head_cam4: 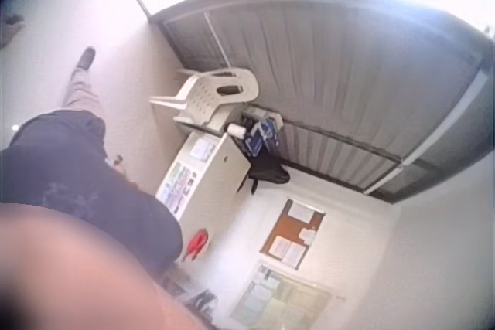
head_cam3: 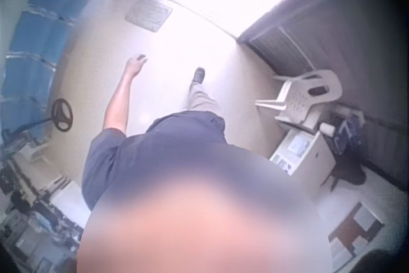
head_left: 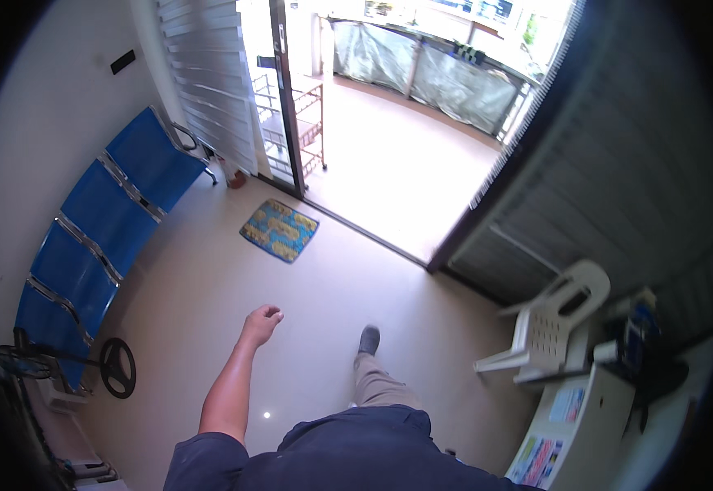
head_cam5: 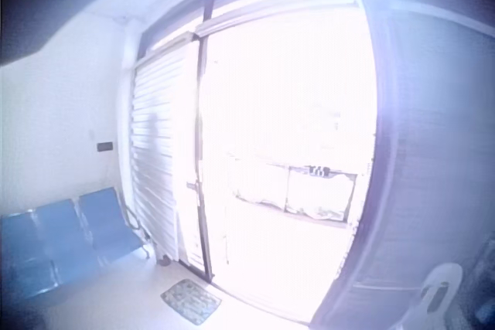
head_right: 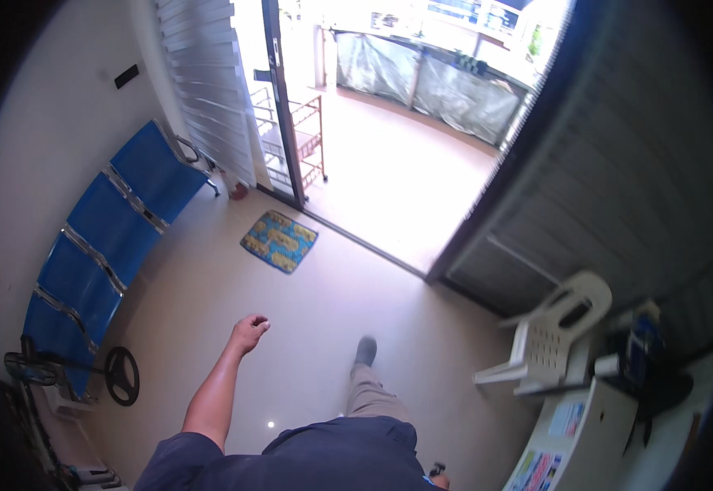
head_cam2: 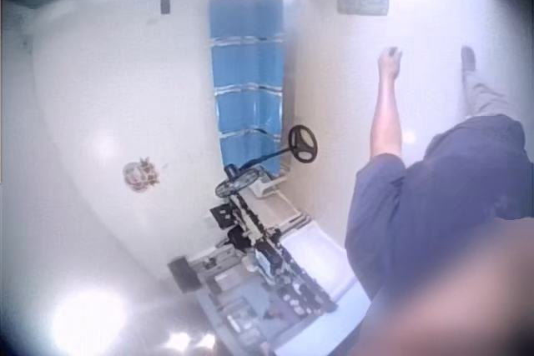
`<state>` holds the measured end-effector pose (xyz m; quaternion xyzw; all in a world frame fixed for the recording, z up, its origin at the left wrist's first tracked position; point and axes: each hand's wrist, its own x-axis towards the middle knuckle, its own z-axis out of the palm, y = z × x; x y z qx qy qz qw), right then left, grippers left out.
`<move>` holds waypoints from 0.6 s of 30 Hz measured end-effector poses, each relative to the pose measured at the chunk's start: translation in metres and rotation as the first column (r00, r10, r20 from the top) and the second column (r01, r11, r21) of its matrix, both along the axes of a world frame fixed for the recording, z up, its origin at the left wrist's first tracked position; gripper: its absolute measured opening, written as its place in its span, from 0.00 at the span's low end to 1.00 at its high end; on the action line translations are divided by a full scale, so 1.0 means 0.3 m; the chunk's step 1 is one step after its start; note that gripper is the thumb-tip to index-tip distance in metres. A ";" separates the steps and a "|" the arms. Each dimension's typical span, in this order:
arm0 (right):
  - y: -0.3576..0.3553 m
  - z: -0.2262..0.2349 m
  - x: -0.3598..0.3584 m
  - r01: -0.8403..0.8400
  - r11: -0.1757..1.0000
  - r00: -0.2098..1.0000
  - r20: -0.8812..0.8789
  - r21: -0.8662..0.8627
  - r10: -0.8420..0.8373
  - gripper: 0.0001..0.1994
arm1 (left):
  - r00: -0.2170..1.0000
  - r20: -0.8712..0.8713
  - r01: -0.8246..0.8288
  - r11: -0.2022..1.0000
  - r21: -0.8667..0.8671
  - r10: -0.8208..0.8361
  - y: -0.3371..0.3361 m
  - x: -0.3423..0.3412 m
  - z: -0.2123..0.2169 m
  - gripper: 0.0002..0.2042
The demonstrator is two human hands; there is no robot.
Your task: The person walks from an office to an outdoor covered area and rummages through a yellow bin of tools and parts. They pick up and inspect several small white cylindrical objects and other items, then place them back into the bin.
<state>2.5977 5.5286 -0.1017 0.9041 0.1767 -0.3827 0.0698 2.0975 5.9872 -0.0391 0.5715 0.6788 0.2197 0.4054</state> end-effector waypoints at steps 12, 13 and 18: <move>2.245 -0.084 0.570 -0.254 0.847 0.967 0.096 0.468 0.237 0.30 | 0.858 0.010 0.358 0.585 -0.728 -0.513 0.187 -0.017 -0.357 0.20; 2.483 -0.049 0.599 -0.282 0.882 0.959 0.111 0.378 0.260 0.31 | 0.816 0.092 0.502 0.620 -0.602 -0.571 0.238 -0.007 -0.371 0.19; 3.317 0.113 0.604 -0.122 0.490 0.967 -0.007 0.863 0.253 0.31 | 0.971 -0.236 -0.232 0.320 -0.919 0.027 0.825 0.157 -0.477 0.15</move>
